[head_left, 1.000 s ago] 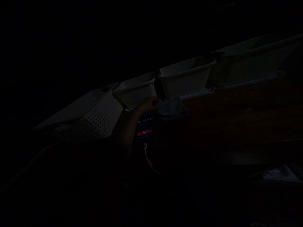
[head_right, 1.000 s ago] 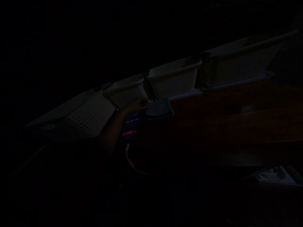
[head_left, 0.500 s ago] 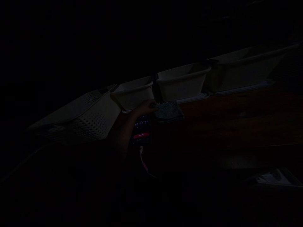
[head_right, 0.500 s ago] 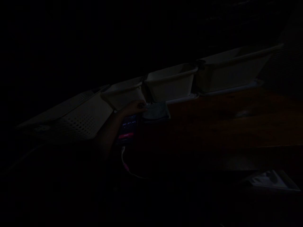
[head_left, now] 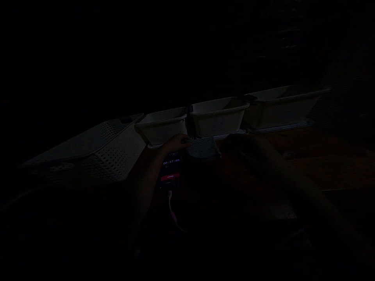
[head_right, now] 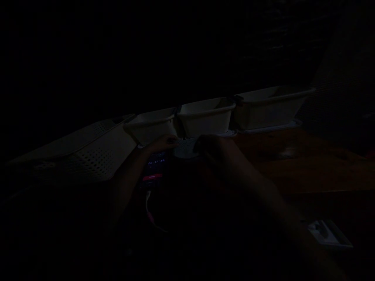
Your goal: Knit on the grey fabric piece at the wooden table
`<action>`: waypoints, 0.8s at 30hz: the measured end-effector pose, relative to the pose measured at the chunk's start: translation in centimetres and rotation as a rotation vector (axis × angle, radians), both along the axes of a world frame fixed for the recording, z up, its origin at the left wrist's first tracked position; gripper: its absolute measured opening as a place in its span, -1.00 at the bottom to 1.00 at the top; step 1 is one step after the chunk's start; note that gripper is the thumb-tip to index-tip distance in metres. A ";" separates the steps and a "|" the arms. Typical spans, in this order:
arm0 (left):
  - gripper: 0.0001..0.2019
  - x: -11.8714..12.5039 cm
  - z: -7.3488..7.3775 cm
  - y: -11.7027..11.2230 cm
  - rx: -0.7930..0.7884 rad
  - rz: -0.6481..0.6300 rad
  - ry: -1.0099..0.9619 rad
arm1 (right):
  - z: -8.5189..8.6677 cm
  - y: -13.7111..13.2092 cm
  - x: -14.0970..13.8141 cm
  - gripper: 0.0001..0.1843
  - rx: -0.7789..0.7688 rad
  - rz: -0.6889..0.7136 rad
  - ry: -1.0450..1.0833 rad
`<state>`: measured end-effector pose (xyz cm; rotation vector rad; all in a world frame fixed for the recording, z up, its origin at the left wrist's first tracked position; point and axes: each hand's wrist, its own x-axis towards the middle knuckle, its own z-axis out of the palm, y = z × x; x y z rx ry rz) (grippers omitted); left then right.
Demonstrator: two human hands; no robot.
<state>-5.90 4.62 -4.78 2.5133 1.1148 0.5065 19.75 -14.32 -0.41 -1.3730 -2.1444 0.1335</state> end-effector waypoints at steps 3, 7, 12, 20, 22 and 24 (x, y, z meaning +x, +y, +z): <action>-0.69 0.0 -0.2 0.2 0.003 -0.039 -0.038 | 0.1 5.7 -0.7 -0.75 -0.094 0.082 -0.073; -0.70 0.3 0.0 0.0 0.038 -0.043 -0.109 | -2.0 12.7 -2.0 -0.54 -0.047 0.192 -0.161; -0.72 1.3 1.1 -1.4 0.070 -0.105 -0.174 | -4.3 14.1 -1.7 -0.52 0.045 0.194 -0.078; -0.70 1.3 1.3 -1.4 0.095 -0.048 -0.168 | -5.6 15.8 0.7 -0.54 -0.033 0.078 -0.025; -0.70 1.1 1.3 -1.3 0.106 -0.050 -0.181 | -5.8 16.3 0.8 -0.55 0.017 0.066 -0.034; -0.70 1.1 1.3 -1.3 0.103 -0.050 -0.172 | -5.8 16.3 0.8 -0.59 0.054 0.046 -0.067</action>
